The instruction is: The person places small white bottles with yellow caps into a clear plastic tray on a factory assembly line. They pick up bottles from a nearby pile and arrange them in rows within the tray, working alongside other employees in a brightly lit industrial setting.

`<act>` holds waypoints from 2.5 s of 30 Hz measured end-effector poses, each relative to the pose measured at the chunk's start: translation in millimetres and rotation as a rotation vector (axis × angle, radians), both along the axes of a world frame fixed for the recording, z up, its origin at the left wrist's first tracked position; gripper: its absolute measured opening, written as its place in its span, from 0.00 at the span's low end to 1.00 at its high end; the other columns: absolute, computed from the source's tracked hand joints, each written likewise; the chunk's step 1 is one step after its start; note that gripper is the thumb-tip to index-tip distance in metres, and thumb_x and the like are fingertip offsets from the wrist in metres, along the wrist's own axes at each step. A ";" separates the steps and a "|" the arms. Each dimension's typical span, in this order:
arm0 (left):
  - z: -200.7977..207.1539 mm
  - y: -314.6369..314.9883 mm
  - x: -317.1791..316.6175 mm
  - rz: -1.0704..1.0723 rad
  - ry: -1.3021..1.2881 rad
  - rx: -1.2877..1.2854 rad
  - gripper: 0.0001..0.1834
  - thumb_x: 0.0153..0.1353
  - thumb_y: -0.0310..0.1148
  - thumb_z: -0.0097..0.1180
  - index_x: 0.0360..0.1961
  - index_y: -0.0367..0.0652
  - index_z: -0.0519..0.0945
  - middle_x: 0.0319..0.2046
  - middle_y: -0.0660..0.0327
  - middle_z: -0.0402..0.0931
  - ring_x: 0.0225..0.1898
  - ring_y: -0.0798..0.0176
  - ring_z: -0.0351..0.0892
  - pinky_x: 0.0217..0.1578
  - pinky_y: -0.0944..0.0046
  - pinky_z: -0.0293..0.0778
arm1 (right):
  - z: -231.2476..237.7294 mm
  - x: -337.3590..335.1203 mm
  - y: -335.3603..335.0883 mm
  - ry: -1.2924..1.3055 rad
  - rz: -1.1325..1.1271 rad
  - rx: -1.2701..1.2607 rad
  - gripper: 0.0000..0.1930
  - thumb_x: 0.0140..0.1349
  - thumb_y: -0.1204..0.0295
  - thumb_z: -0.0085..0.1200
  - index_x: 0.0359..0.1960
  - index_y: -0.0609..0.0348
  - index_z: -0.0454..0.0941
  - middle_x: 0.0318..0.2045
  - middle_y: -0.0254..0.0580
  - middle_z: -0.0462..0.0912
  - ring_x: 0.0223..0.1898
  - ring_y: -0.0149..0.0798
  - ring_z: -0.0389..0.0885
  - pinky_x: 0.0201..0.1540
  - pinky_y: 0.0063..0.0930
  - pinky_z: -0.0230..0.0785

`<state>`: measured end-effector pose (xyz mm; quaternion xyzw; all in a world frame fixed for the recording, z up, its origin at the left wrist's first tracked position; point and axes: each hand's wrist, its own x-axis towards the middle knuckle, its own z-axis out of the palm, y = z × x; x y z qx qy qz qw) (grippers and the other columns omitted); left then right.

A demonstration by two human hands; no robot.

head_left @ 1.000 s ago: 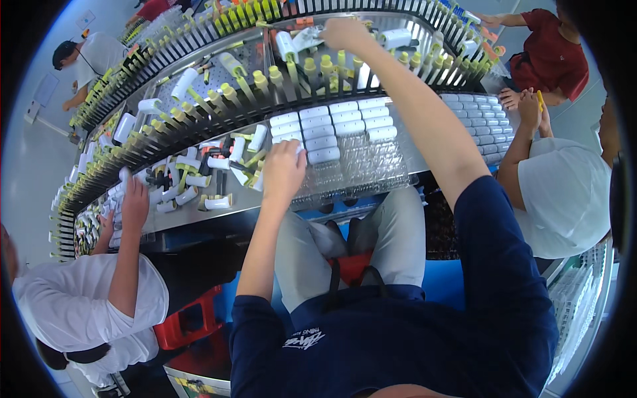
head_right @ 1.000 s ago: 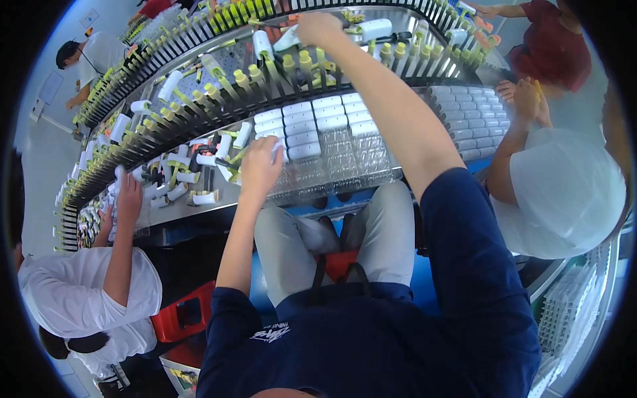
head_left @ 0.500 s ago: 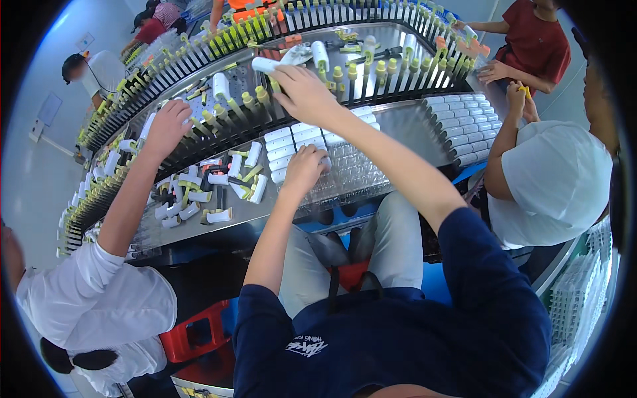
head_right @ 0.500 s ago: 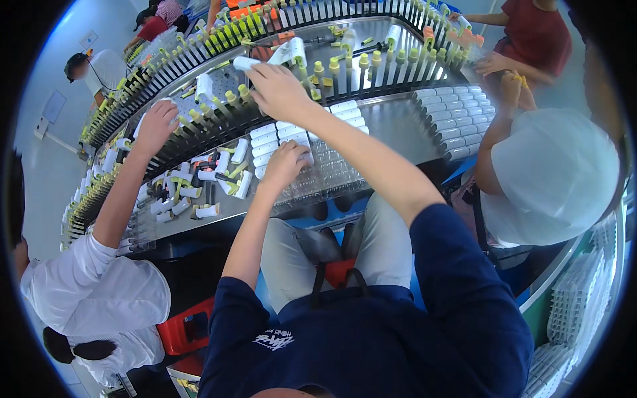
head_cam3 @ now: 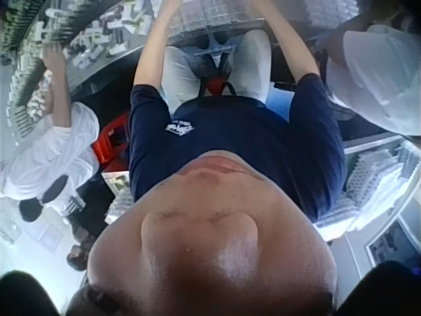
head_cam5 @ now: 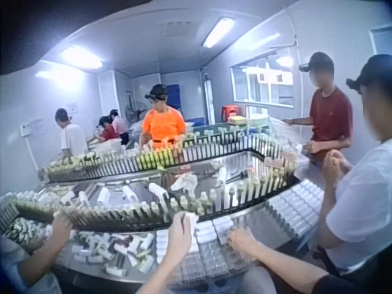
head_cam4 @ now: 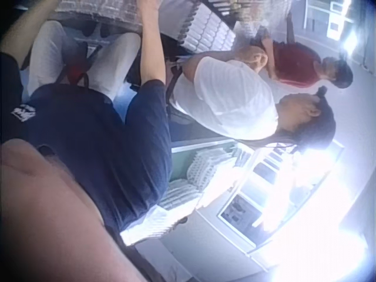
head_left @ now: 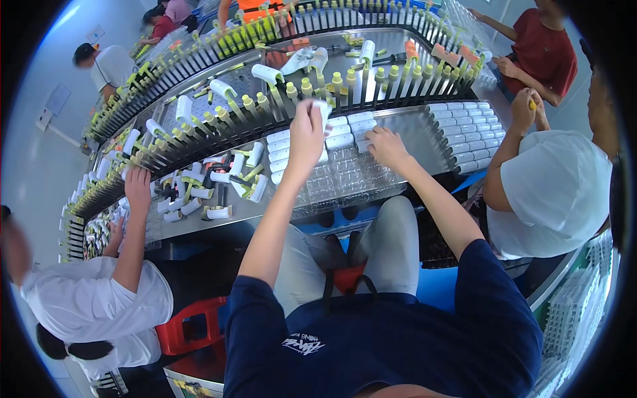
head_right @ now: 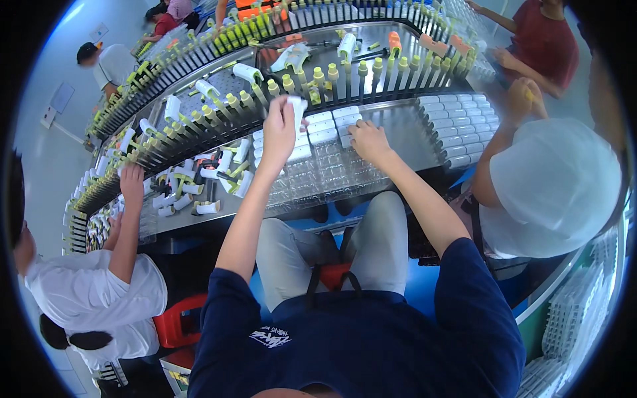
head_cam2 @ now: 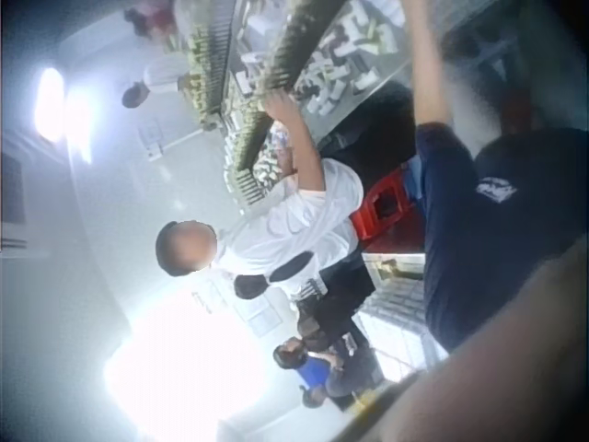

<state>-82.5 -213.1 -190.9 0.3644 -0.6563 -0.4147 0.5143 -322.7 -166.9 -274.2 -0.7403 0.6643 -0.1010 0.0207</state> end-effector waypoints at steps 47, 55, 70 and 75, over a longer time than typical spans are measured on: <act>-97.6 67.9 81.5 0.424 -0.669 -0.440 0.15 0.63 0.30 0.64 0.50 0.38 0.80 0.48 0.51 0.80 0.54 0.45 0.78 0.55 0.47 0.73 | 148.9 135.3 -142.8 -0.621 -0.094 -0.579 0.21 0.76 0.61 0.52 0.45 0.76 0.73 0.34 0.71 0.85 0.40 0.73 0.86 0.45 0.58 0.78; -106.3 27.1 117.1 0.242 -0.944 -0.273 0.13 0.64 0.28 0.61 0.49 0.39 0.83 0.45 0.51 0.82 0.52 0.45 0.81 0.53 0.46 0.76 | 185.5 229.3 -187.6 0.046 0.111 -0.213 0.15 0.69 0.65 0.56 0.43 0.67 0.86 0.39 0.59 0.90 0.44 0.54 0.91 0.46 0.48 0.85; -108.5 7.7 136.3 0.033 -1.022 -0.588 0.16 0.58 0.27 0.67 0.47 0.37 0.80 0.44 0.49 0.80 0.54 0.45 0.80 0.52 0.46 0.78 | 92.2 254.4 -72.2 -0.517 0.452 -0.691 0.24 0.65 0.72 0.60 0.63 0.62 0.73 0.55 0.52 0.79 0.57 0.57 0.79 0.60 0.50 0.72; -80.5 12.0 122.4 -0.060 -1.127 -0.479 0.16 0.63 0.29 0.63 0.51 0.35 0.78 0.48 0.46 0.81 0.55 0.43 0.80 0.54 0.45 0.76 | -1.8 157.8 -12.0 -0.300 0.240 -0.245 0.16 0.63 0.73 0.61 0.53 0.58 0.82 0.52 0.47 0.81 0.56 0.52 0.80 0.59 0.48 0.72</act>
